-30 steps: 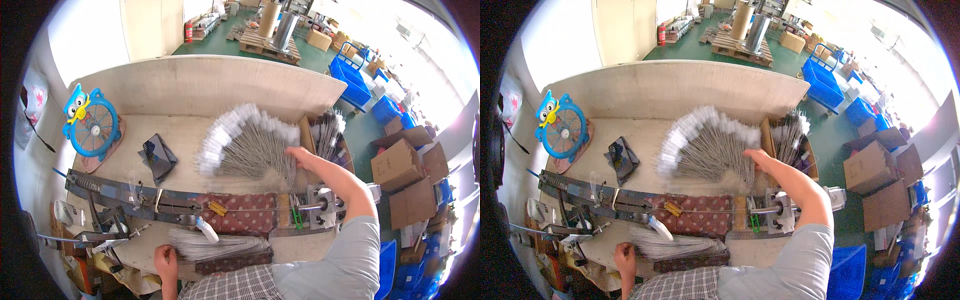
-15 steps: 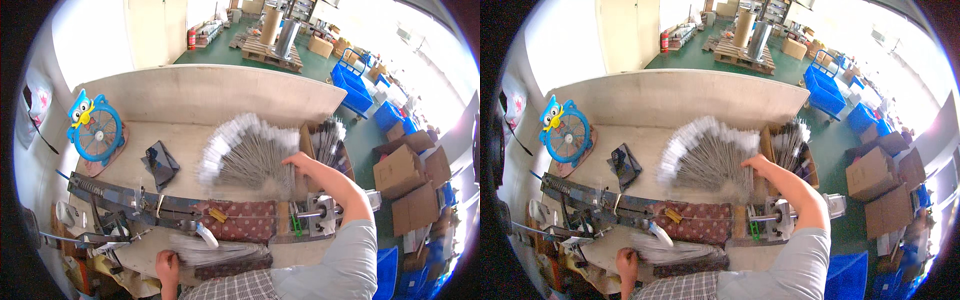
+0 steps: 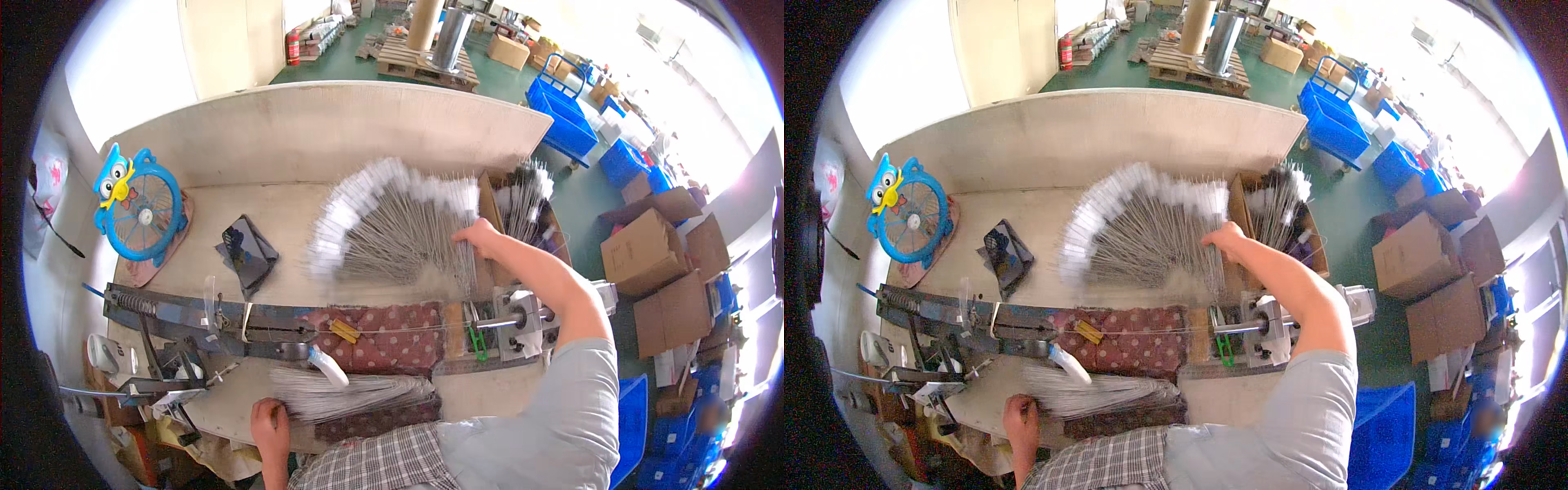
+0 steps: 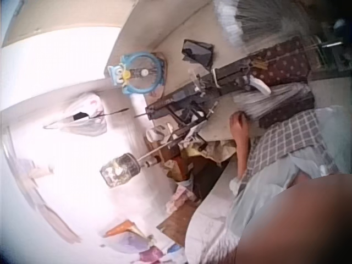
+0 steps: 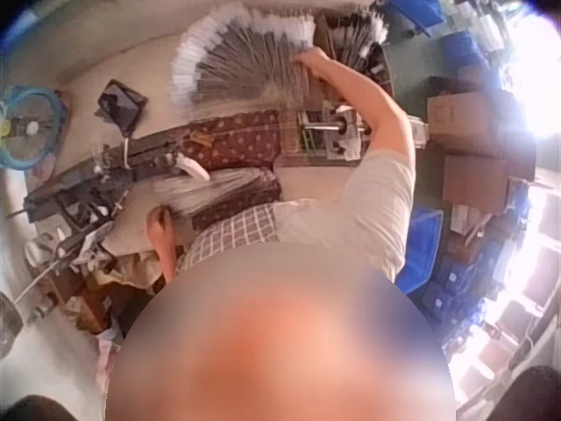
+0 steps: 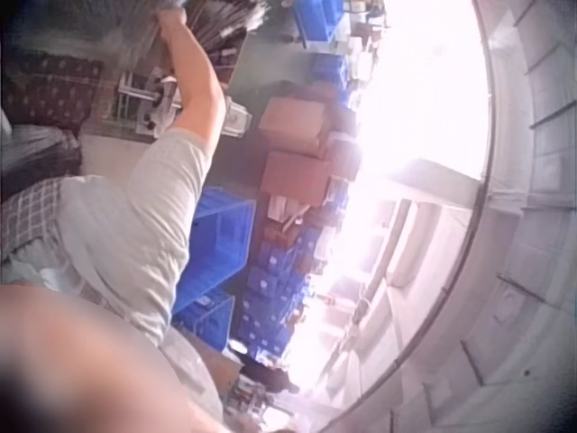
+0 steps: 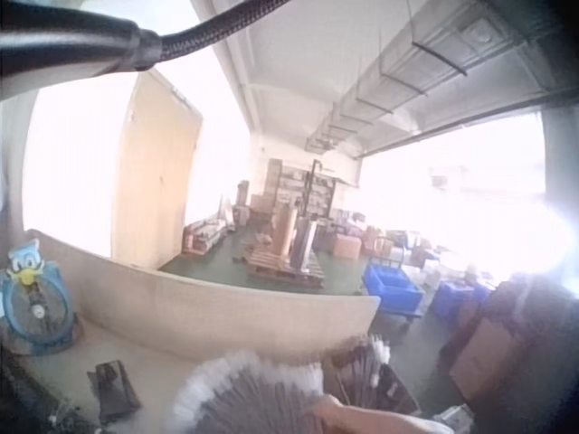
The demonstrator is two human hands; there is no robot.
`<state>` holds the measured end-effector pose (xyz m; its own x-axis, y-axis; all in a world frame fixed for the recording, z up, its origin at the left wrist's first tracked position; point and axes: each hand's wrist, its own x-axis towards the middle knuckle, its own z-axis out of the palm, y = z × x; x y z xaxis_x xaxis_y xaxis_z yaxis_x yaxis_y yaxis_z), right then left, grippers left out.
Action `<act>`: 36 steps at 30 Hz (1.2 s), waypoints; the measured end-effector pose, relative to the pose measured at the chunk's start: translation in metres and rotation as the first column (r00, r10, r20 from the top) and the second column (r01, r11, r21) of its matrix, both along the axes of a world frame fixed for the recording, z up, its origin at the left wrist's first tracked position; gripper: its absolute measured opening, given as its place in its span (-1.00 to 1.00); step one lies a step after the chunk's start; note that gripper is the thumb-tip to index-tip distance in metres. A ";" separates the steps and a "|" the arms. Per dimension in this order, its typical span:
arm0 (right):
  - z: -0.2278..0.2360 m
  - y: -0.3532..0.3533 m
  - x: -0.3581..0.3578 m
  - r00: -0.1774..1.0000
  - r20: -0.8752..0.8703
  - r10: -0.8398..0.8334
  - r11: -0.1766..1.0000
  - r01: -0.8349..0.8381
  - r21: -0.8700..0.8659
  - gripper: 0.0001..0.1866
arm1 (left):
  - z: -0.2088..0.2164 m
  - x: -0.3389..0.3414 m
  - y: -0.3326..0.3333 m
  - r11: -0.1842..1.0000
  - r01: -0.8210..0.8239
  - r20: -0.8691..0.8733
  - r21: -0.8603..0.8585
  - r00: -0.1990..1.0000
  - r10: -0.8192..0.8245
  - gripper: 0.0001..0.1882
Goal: Manually assembling small brushes by feeding wire filaments and metal rods into a specialized manual jig for manufacturing.
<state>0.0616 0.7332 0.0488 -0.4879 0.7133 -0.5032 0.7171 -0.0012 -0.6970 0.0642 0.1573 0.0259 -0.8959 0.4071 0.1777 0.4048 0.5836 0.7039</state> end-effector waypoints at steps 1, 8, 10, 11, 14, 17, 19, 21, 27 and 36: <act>0.002 0.002 0.000 0.996 0.060 0.068 0.998 -0.068 0.004 -0.63 | -0.002 0.000 -0.002 1.000 -0.018 0.035 -0.014 0.999 0.018 -0.89; 0.014 -0.012 0.004 0.987 -0.163 -0.004 0.985 -0.024 -0.172 -0.64 | 0.000 -0.002 0.003 0.996 -0.025 0.010 -0.083 1.000 0.026 -0.89; 0.005 -0.006 0.006 0.999 0.020 0.031 0.999 -0.030 -0.010 -0.66 | 0.001 -0.006 0.004 0.996 -0.010 0.041 -0.088 0.999 0.013 -0.89; 0.002 -0.002 0.011 0.999 0.023 0.024 1.000 -0.024 -0.011 -0.66 | 0.001 -0.007 0.005 0.996 -0.001 0.067 -0.091 0.998 0.008 -0.90; 0.017 -0.020 0.012 0.997 0.052 0.059 0.996 -0.055 -0.064 -0.65 | 0.000 -0.004 0.002 0.995 -0.013 0.055 -0.104 0.998 0.019 -0.91; 0.014 -0.020 0.018 0.998 0.008 0.068 0.972 -0.065 -0.224 -0.65 | 0.005 -0.002 0.006 0.996 -0.048 0.086 -0.073 0.995 0.054 -0.92; 0.007 -0.021 0.024 0.981 0.129 0.146 0.955 -0.106 -0.276 -0.64 | 0.001 -0.006 0.003 0.997 -0.017 0.070 -0.081 0.997 0.023 -0.92; -0.001 -0.016 0.027 0.973 0.138 0.183 0.946 -0.136 -0.295 -0.63 | -0.003 -0.008 0.001 0.996 0.013 0.056 -0.089 0.998 -0.008 -0.92; 0.017 -0.017 0.017 0.933 0.146 0.328 0.940 -0.306 -0.151 -0.54 | -0.002 -0.008 -0.001 0.997 0.006 0.072 -0.078 0.997 -0.001 -0.92; 0.027 -0.006 0.023 0.824 0.225 0.521 0.789 -0.364 -0.494 -0.34 | -0.001 -0.008 -0.001 0.996 -0.004 0.103 -0.095 0.995 0.013 -0.91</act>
<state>0.0850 0.7272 0.0762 -0.4427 0.1455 -0.8848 0.8941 0.1458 -0.4234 0.0563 0.1564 0.0244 -0.9110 0.4099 0.0451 0.3274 0.6524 0.6835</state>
